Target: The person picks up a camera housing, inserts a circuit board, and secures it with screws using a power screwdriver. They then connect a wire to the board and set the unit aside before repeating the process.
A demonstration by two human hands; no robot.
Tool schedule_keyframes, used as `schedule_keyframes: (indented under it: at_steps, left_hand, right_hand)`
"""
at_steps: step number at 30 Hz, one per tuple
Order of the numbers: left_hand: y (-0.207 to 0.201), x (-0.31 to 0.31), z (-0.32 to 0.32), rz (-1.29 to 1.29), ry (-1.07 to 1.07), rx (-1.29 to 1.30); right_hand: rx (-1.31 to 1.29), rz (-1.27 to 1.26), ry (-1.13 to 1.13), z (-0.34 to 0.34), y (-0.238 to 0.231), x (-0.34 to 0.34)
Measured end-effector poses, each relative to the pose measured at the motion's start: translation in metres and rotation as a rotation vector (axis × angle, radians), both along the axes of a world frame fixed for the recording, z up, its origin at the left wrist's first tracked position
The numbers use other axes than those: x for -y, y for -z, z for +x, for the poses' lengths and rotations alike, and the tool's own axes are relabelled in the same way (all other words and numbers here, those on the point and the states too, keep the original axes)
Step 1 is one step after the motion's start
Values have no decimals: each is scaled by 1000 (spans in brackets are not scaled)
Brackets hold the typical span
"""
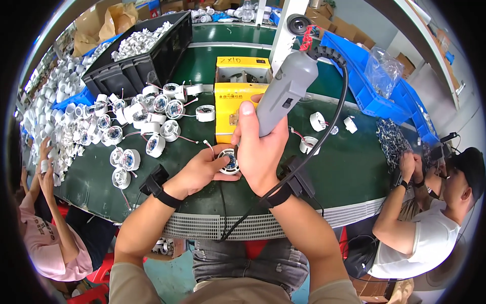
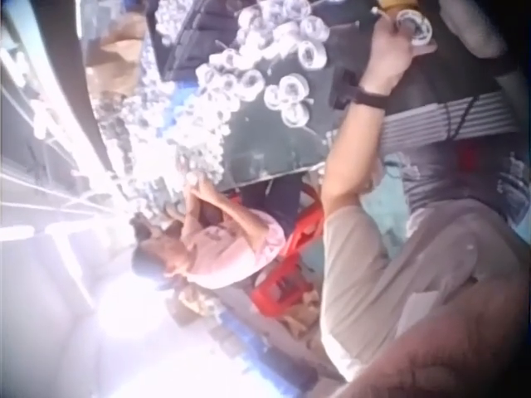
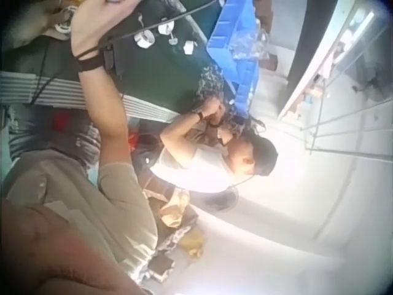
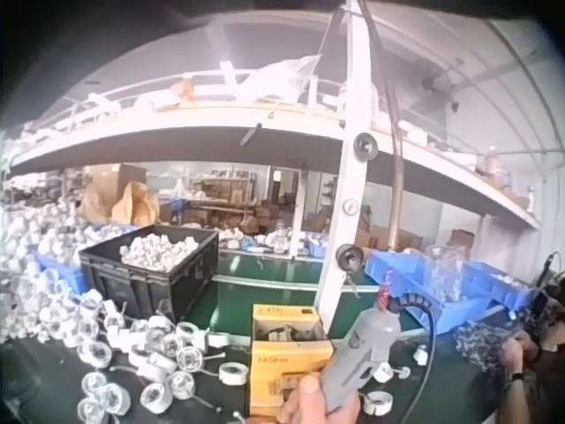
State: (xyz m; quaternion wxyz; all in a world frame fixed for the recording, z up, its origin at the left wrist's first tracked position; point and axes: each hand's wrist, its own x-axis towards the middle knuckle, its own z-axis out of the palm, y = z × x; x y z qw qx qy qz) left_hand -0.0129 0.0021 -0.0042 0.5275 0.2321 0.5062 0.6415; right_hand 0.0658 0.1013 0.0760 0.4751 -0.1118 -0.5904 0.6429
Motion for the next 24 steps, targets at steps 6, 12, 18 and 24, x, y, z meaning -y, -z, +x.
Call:
schedule_keyframes:
  at_steps: [6, 12, 18, 24]
  left_hand:
    - [-8, 3, 0, 16, 27, -5]
    - [-8, 2, -1, 22, 32, 12]
    - [-13, 2, 4, 4, -32, -19]
    - [-12, 2, 4, 7, -25, -25]
  right_hand:
    - [-14, -44, -27, -1, 9, 1]
    - [-47, -79, -69, 0, 15, 0]
    - [-59, -44, -87, -1, 18, -1]
    - [-77, -26, -100, -2, 24, -2]
